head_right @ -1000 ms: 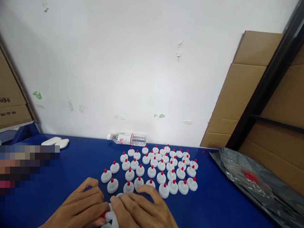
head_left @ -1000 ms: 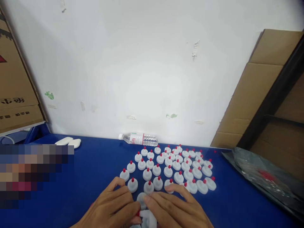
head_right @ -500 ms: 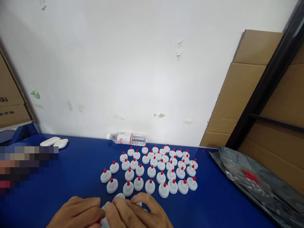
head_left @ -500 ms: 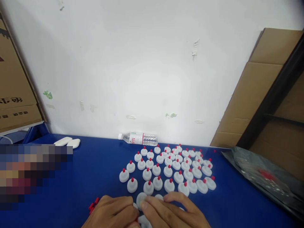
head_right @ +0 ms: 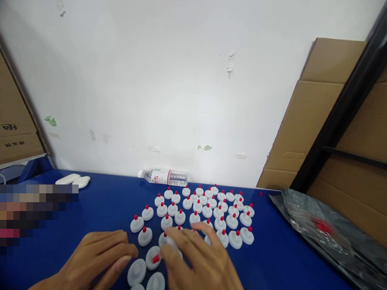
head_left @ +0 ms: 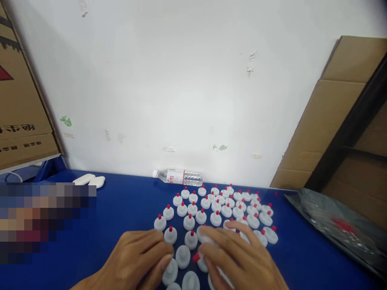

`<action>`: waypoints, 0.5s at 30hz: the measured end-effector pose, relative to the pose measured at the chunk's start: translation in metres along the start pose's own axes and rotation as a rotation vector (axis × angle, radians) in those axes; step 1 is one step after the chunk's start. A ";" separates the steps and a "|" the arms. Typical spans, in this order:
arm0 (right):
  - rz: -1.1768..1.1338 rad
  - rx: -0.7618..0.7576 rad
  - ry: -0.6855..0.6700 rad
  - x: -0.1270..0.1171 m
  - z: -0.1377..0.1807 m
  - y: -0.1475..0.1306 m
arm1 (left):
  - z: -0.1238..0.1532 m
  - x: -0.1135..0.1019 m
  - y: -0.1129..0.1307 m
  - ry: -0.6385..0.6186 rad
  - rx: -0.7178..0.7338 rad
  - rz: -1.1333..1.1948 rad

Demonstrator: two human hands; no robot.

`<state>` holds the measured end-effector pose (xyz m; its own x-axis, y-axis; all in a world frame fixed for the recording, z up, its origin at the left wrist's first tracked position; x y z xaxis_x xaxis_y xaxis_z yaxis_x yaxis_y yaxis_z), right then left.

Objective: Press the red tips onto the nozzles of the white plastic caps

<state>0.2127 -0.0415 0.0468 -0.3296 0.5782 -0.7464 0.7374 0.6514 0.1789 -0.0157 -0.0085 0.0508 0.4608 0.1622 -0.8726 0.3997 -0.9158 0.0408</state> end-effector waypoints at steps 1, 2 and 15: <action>-0.017 0.028 -0.028 -0.003 0.001 0.007 | 0.001 0.000 -0.005 0.016 -0.004 0.005; -0.039 0.061 -0.050 -0.005 0.004 0.014 | 0.002 0.000 -0.011 0.028 -0.009 0.007; -0.205 0.204 -0.463 -0.011 0.020 0.041 | 0.010 0.006 -0.052 -0.098 -0.172 -0.012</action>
<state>0.2585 -0.0305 0.0500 -0.2183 0.1427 -0.9654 0.8000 0.5927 -0.0933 -0.0420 0.0358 0.0387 0.3792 0.1281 -0.9164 0.5376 -0.8366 0.1055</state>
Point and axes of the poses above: each hand's wrist, its own z-axis away from the middle knuckle, its own x-axis out of the palm, y = z × x, the point moved 2 cm from there along -z, towards the middle knuckle, and after that the axes turned 15 degrees about -y, right-handed, at the moved point
